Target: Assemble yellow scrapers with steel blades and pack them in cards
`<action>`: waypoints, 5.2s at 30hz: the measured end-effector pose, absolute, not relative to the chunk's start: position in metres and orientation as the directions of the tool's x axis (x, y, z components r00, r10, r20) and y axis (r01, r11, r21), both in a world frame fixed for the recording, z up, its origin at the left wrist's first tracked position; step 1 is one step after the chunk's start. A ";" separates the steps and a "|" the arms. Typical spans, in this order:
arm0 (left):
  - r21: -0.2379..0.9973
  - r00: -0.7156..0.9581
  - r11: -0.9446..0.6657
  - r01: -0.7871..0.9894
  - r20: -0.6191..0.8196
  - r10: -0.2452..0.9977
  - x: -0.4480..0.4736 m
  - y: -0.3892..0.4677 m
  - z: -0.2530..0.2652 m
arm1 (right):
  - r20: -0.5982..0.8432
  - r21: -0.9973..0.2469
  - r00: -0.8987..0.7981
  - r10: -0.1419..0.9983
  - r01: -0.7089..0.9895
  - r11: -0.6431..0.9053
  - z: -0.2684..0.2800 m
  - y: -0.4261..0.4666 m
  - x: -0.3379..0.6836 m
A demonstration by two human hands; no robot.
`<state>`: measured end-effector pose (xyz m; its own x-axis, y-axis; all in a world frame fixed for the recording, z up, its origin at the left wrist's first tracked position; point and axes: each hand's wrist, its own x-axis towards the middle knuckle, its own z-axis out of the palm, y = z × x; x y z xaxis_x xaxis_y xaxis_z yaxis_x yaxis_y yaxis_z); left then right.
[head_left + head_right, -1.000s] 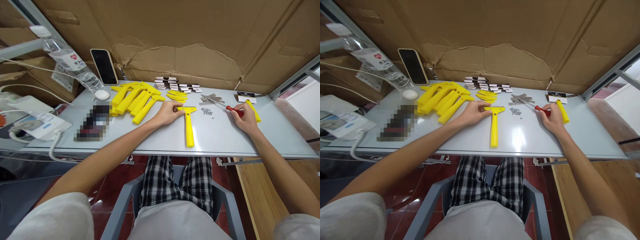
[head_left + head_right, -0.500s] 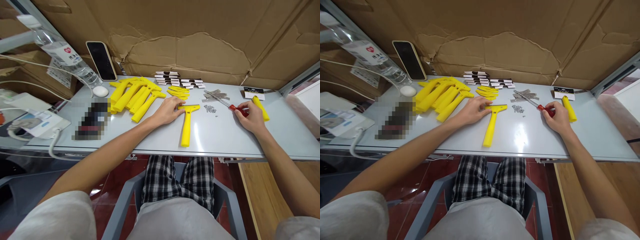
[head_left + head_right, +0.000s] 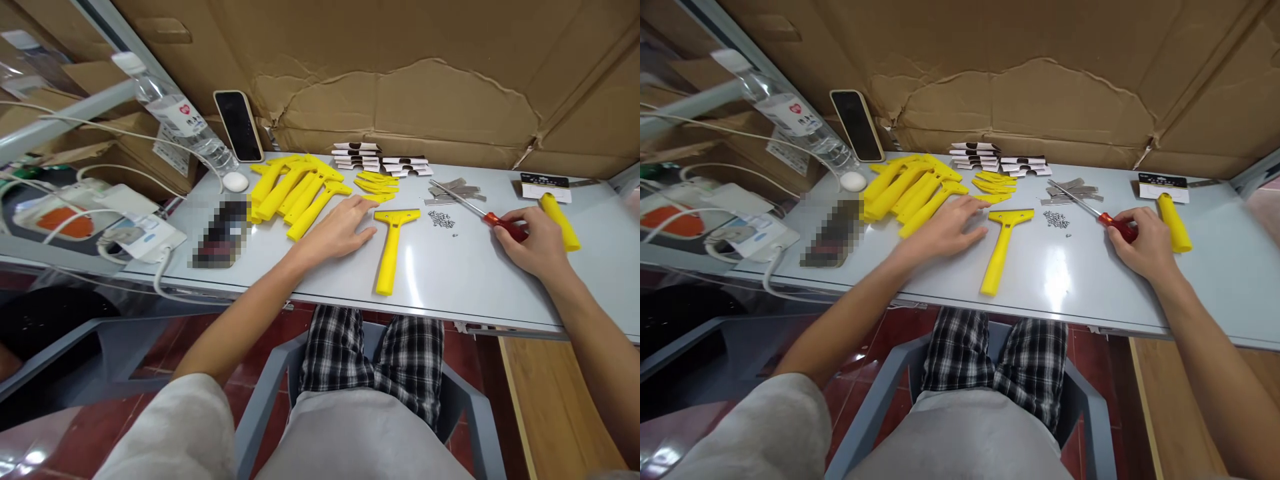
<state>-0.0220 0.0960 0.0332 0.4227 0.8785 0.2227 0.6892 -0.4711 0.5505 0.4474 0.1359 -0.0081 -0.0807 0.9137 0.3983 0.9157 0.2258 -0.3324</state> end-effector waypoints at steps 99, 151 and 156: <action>0.202 0.390 -0.402 0.893 0.099 0.915 -0.013 0.022 0.001 | 0.030 -0.079 -0.353 0.935 0.932 0.355 0.001 0.016 0.260; 0.214 0.393 -0.406 0.889 0.102 0.914 -0.014 0.024 0.000 | 0.011 -0.080 -0.346 0.938 0.935 0.346 0.000 0.016 0.260; 0.212 0.389 -0.398 0.893 0.082 0.917 -0.013 0.024 0.002 | -0.012 -0.085 -0.338 0.941 0.938 0.336 0.003 0.017 0.259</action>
